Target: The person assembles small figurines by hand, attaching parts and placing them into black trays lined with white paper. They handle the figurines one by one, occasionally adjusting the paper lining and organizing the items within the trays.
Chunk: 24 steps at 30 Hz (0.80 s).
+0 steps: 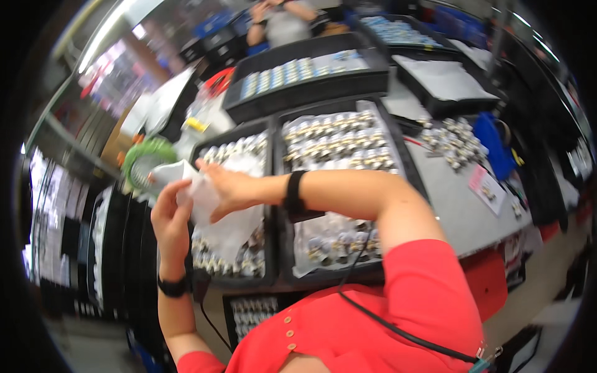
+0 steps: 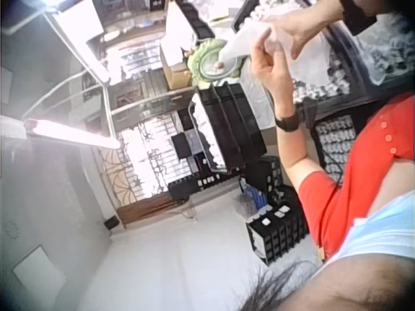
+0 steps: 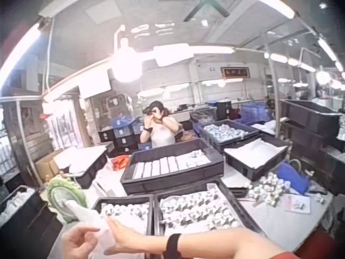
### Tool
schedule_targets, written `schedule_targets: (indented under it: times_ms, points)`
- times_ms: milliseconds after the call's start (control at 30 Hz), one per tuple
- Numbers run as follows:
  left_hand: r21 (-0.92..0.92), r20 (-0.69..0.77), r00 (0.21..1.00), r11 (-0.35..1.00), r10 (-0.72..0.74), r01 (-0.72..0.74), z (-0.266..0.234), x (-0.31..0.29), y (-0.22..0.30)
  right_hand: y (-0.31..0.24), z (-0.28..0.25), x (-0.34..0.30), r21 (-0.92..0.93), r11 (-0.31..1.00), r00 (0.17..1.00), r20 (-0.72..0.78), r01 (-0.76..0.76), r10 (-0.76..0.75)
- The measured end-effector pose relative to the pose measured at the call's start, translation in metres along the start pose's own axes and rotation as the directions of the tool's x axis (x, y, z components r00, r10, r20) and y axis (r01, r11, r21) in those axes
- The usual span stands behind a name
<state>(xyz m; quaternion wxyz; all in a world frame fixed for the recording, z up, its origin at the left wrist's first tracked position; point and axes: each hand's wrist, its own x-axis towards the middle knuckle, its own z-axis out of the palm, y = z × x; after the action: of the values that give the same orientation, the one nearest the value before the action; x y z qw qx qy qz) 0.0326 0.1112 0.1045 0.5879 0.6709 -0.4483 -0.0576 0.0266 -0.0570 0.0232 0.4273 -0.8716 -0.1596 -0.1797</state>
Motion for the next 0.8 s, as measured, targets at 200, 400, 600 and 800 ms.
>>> schedule_targets:
  times_ms: [200, 400, 600, 800]
  points:
    - [0.382, 0.258, 0.826, 0.732, 0.501, -0.564, 0.055, -0.009, 0.032, 0.002, -0.079, -0.017, 0.208, 0.976, 0.996, 0.081, -0.059, 0.043]
    - [0.476, 0.276, 0.878, 0.739, 0.390, -0.478, 0.059, -0.023, 0.001, 0.067, -0.260, -0.112, -0.066, 0.995, 0.753, -0.658, -0.077, 0.014]
    - [0.647, 0.101, 0.973, 0.730, 0.206, -0.221, 0.037, -0.050, -0.052, 0.068, -0.412, -0.278, -0.741, 0.241, 0.585, -0.652, -0.627, -0.482]
    - [0.647, -0.030, 0.999, 0.763, 0.039, -0.010, 0.040, -0.063, -0.066, 0.087, -0.454, -0.434, -0.501, -0.101, 0.499, -0.865, -0.859, 0.045]
